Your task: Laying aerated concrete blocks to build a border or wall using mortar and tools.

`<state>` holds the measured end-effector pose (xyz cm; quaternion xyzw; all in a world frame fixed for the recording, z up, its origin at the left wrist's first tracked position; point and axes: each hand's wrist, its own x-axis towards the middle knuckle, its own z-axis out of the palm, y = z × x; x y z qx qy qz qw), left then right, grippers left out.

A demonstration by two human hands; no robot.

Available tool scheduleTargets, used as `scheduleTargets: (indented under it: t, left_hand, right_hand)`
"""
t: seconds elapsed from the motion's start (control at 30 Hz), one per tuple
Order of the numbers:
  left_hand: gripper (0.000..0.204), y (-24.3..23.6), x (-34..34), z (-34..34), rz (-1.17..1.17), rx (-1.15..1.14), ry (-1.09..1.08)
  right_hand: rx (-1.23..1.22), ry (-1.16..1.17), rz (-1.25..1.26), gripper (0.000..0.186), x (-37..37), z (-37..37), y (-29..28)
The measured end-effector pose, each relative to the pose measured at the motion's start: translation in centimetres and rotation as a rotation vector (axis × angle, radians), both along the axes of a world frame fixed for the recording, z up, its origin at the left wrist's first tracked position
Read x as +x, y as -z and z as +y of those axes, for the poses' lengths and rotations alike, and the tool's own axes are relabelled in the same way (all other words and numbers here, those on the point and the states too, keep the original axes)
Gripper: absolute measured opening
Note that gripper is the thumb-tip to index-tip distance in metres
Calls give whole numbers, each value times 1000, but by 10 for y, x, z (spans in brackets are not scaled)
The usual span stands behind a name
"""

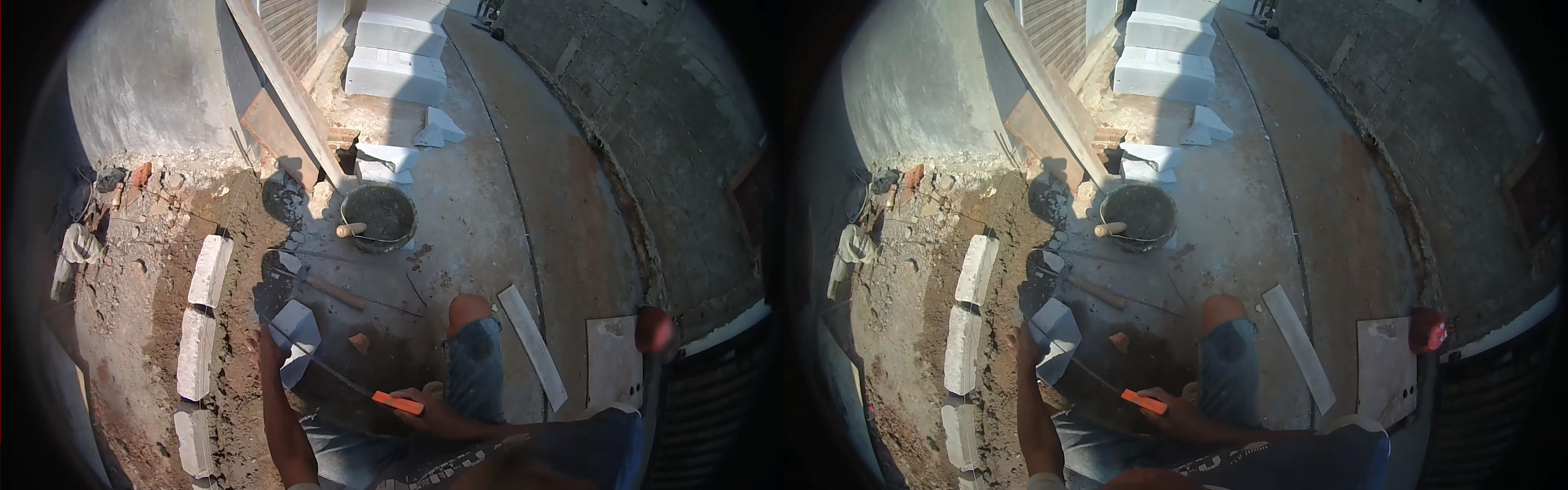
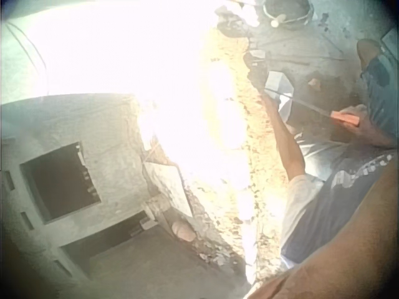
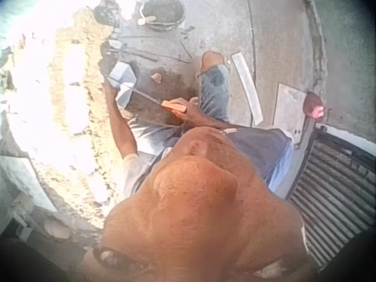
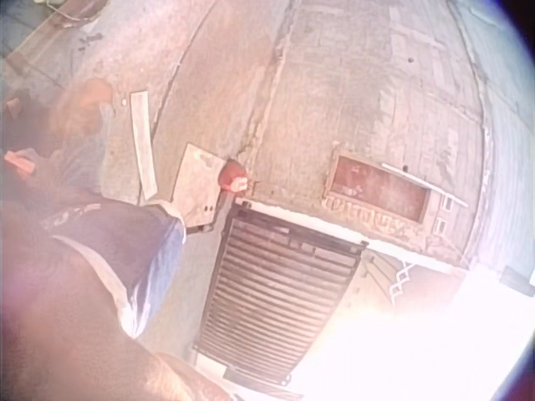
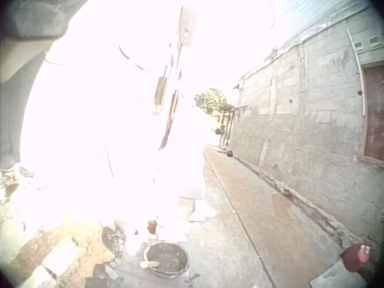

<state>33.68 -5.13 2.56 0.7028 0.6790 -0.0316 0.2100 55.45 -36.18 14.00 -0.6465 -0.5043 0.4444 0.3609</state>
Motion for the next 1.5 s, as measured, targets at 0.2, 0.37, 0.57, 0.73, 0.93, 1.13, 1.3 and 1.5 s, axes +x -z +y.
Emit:
scheduleTargets:
  t: [0.2,0.37,0.57,0.73,0.93,1.13,1.3,1.5]
  left_hand:
    - [90,2,2,-18,-19,39,-25]
    - [100,13,-20,-4,62,-84,-44]
    - [81,10,5,-10,-90,92,30]
    - [85,4,5,3,38,-55,-3]
    - [77,-7,-14,-22,34,-31,-41]
    - [75,-15,17,-9,28,-76,-14]
    - [73,-6,-5,-28,57,-46,-77]
    - [74,1,10,-11,-30,46,-26]
  right_hand:
    - [-79,-32,-28,43,-31,103,37]
    - [-92,-7,-17,44,6,-32,3]
    - [55,35,-83,39,-29,124,36]
    - [-76,20,6,39,-18,64,14]
    - [85,-50,-89,38,-26,20,6]
    - [14,20,-72,36,-36,91,25]
    - [16,-18,-97,33,6,-19,-7]
    - [168,-1,-118,37,-39,131,62]
